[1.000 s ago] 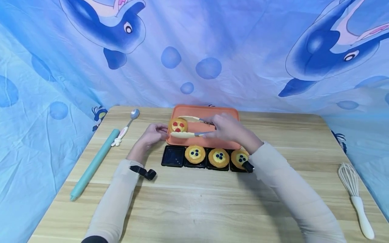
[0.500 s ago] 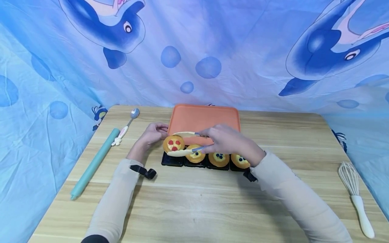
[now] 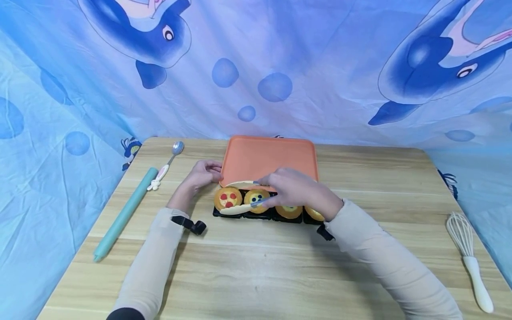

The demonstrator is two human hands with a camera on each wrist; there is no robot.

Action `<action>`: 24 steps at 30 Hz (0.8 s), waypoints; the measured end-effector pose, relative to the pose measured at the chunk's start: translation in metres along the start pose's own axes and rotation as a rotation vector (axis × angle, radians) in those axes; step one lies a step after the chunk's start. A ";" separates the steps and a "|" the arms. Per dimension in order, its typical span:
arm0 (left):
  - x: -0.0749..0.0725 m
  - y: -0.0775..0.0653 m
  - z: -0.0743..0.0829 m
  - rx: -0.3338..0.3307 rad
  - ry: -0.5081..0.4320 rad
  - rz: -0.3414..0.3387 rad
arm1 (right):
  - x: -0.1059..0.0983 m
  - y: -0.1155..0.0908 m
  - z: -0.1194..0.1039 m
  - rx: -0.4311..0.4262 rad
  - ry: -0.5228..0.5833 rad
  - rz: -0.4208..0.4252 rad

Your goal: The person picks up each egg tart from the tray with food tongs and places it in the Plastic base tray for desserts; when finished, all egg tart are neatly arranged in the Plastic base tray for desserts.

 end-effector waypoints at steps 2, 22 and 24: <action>0.000 0.000 0.000 0.002 -0.004 -0.004 | 0.002 0.001 0.000 -0.002 0.001 -0.008; 0.000 0.000 0.000 0.001 0.000 -0.003 | 0.009 0.011 0.003 0.068 -0.009 -0.044; 0.000 0.001 0.000 0.001 0.004 -0.006 | 0.008 0.011 0.004 0.086 -0.003 -0.039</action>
Point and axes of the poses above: each hand's wrist, its own y-axis towards the middle knuckle, its own x-axis out of the palm, z = x × y, the point moved 6 cm from there along y, towards the middle knuckle, and after that the axes turned 15 degrees about y, right-handed, at the moved point
